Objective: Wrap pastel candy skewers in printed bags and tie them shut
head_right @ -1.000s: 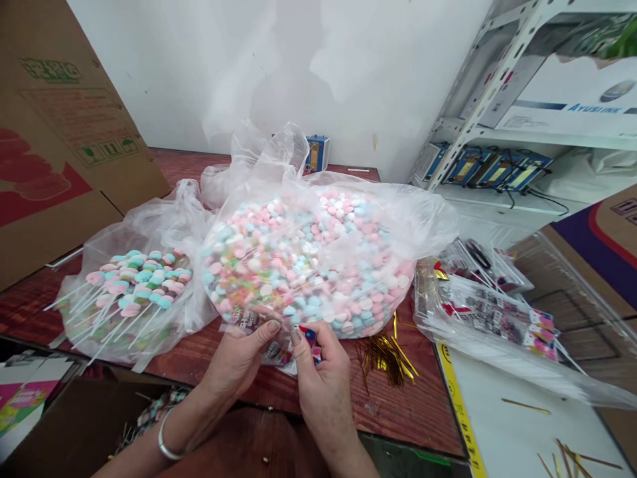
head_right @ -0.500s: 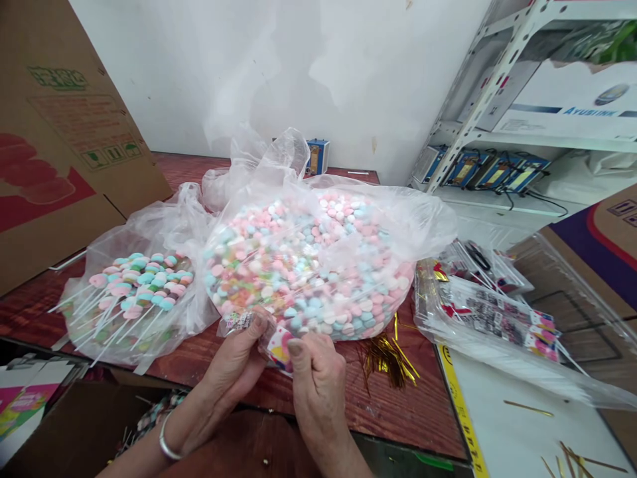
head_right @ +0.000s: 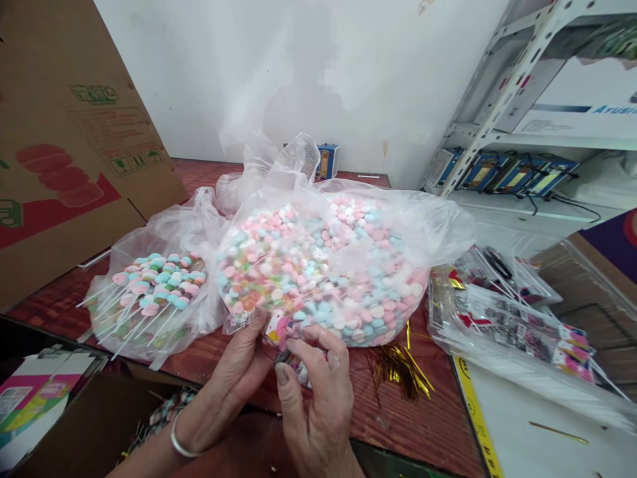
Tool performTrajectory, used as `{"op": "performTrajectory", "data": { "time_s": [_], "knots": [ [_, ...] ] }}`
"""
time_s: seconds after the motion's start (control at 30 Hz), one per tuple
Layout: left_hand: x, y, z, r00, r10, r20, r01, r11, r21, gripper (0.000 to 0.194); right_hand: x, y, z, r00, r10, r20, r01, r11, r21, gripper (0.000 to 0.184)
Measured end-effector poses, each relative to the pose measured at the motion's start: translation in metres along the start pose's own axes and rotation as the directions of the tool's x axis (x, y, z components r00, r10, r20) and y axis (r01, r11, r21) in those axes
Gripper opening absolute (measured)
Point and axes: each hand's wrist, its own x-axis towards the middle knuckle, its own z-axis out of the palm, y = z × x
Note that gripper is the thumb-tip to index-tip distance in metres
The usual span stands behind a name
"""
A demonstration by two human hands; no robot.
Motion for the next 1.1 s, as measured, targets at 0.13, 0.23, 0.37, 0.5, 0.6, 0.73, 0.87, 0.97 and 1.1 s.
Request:
{"op": "performTrajectory", "data": {
  "time_s": [0.13, 0.23, 0.37, 0.5, 0.6, 0.73, 0.87, 0.97, 1.1],
  "knots": [
    [-0.001, 0.0, 0.003, 0.999, 0.035, -0.026, -0.035, 0.999, -0.017, 0.027, 0.0, -0.002, 0.0, 1.0, 0.002, -0.007, -0.002, 1.0, 0.013, 0.026],
    [-0.002, -0.001, 0.003, 0.999, 0.039, 0.005, -0.039, 0.999, -0.026, 0.027, -0.001, -0.001, 0.001, 1.0, -0.004, -0.009, 0.004, 1.0, 0.027, 0.028],
    [-0.002, -0.002, 0.0, 0.999, -0.013, 0.04, 0.014, 0.999, -0.032, 0.027, -0.003, 0.001, 0.003, 0.999, 0.049, 0.01, -0.049, 0.998, 0.028, 0.028],
    [-0.005, -0.002, 0.003, 1.0, -0.01, 0.021, 0.01, 1.0, -0.02, 0.031, -0.003, 0.003, 0.008, 0.993, 0.114, 0.023, -0.114, 0.993, 0.031, 0.022],
    [-0.011, -0.001, 0.008, 0.998, 0.056, 0.027, -0.057, 0.998, 0.036, 0.036, -0.003, 0.006, 0.012, 0.989, 0.136, 0.064, -0.138, 0.99, 0.027, 0.02],
    [-0.018, 0.001, 0.006, 0.989, 0.08, 0.128, -0.102, 0.979, 0.177, 0.031, -0.007, 0.012, 0.014, 0.991, 0.135, 0.022, -0.135, 0.991, -0.014, 0.02],
    [-0.023, 0.005, 0.001, 0.975, 0.06, 0.212, -0.125, 0.943, 0.307, 0.023, -0.012, 0.016, 0.011, 0.984, 0.172, 0.04, -0.171, 0.985, -0.022, 0.017],
    [-0.023, 0.01, -0.002, 0.975, 0.067, 0.213, -0.142, 0.92, 0.364, 0.024, -0.014, 0.018, 0.011, 0.974, 0.201, 0.101, -0.199, 0.98, -0.028, 0.018],
    [-0.022, 0.02, -0.011, 0.983, 0.084, 0.162, -0.149, 0.883, 0.446, 0.03, -0.011, 0.018, 0.019, 0.993, 0.06, 0.101, -0.052, 0.996, -0.077, 0.016]
  ]
}}
